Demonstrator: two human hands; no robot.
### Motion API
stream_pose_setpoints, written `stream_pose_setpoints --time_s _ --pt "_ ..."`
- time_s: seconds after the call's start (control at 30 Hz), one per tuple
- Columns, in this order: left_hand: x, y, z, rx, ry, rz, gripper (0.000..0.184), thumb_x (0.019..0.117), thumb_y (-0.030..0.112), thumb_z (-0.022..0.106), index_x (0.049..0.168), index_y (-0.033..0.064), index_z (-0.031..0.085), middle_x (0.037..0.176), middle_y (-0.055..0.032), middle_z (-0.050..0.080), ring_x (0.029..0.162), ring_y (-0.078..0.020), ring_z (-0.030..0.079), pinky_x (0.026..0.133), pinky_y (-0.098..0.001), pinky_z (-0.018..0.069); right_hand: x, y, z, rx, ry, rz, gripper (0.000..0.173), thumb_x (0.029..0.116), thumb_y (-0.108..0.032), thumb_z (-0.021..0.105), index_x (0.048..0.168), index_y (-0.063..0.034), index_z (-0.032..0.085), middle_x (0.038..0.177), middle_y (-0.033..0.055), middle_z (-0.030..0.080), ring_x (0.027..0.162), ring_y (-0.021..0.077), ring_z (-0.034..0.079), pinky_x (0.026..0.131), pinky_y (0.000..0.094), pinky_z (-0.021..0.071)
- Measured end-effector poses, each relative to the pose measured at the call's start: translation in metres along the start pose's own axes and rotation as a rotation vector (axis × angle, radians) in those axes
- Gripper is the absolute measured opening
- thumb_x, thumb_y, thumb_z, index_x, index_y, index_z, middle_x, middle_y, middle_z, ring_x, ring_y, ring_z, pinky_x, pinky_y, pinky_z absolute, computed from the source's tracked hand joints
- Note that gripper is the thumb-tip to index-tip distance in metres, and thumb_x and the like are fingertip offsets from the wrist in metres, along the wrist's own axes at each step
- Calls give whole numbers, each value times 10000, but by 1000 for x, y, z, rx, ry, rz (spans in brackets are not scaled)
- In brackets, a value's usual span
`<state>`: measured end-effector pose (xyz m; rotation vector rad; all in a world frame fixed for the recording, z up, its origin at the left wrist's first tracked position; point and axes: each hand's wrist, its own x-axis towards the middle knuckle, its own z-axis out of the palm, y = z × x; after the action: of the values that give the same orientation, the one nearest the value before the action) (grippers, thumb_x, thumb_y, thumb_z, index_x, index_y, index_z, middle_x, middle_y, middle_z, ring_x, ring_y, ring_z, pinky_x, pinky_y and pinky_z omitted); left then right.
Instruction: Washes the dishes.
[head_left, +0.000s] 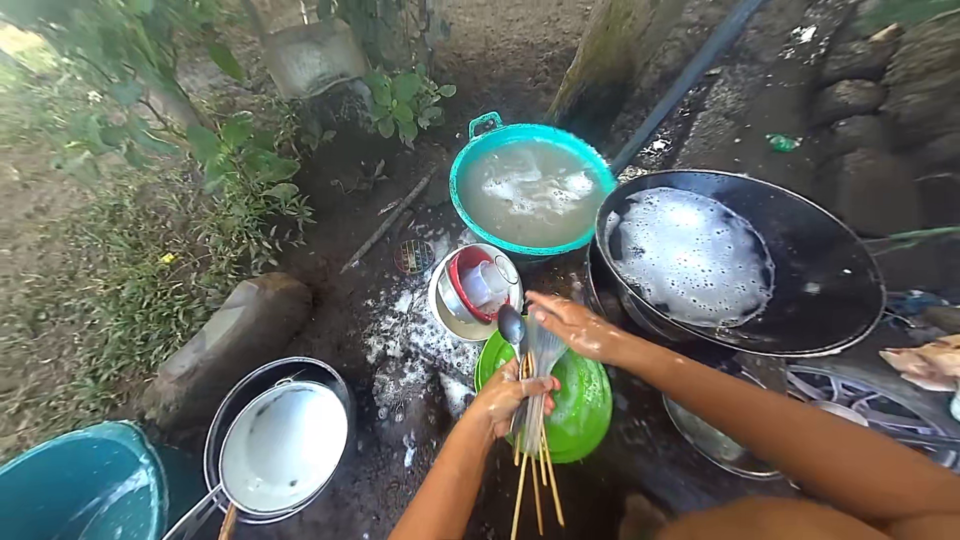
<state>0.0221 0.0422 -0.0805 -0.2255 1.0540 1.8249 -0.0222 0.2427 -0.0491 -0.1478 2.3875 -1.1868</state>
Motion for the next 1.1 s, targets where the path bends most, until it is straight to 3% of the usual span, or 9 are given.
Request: stream_pose_setpoints --time_s 0.1,0.2,0.3,0.43,0.57,0.77,0.87,0.93,1.1 --pt "2 3 3 -144 4 75 118 962 -25 480 1005 46 565 728 -18 632 565 -76 588 572 -223 531 0 -6 3 244 39 -72 556 1106 -302 299 1573 -5 355 1505 199 520 1393 241 510 1186 400 382" --pt "-6 22 12 -289 144 213 190 1037 -7 401 1154 18 549 777 -30 637 610 -88 614 609 -228 552 -3 -8 -8 347 138 16 532 1114 -314 265 1518 -11 432 1414 202 583 1253 255 622 1052 398 512" --pt "-9 41 11 -401 306 370 162 1071 24 383 1104 8 541 777 -57 649 636 -123 651 634 -255 581 -18 -20 -1 376 -64 104 523 1128 -303 270 1333 50 596 1300 195 650 1172 246 655 1018 410 523" --pt "-5 53 11 -481 432 586 150 1088 51 383 1068 4 524 777 -81 674 685 -159 699 690 -287 612 -32 -38 29 507 -380 112 496 1070 -269 476 1485 -1 434 1213 137 658 1067 168 667 955 351 542" --pt "-9 65 9 -527 472 702 224 1099 64 340 1000 13 535 749 -78 685 691 -168 713 717 -300 620 -29 -31 37 382 -358 73 250 1099 -177 415 1242 -35 563 709 -64 453 556 18 417 540 200 368" --pt "-25 96 -25 -523 615 867 315 1103 53 272 1308 -11 503 708 -24 636 662 -136 697 708 -298 622 -36 -12 -26 -24 -245 -22 335 1096 -158 396 1124 50 657 866 137 603 795 217 566 798 425 480" --pt "-18 90 -22 -516 609 854 289 1108 66 285 1253 -5 525 679 2 607 597 -102 655 640 -257 602 -30 -25 -37 199 -38 -15 273 1082 -220 349 1045 -71 574 669 -65 428 538 33 418 527 218 384" --pt "-8 80 -8 -495 612 794 267 1116 96 310 1230 2 533 763 -19 652 653 -99 668 659 -243 594 -21 -39 -28 314 -9 -28 280 1090 -236 350 1096 -59 566 686 -78 430 535 16 414 521 203 382" --pt "12 44 26 -321 463 709 374 1115 117 302 1457 -23 359 1158 -111 721 1014 -149 720 907 -302 578 2 -72 7 -183 -201 9 409 1123 -223 368 1262 99 578 1061 286 655 1017 416 657 933 570 504"
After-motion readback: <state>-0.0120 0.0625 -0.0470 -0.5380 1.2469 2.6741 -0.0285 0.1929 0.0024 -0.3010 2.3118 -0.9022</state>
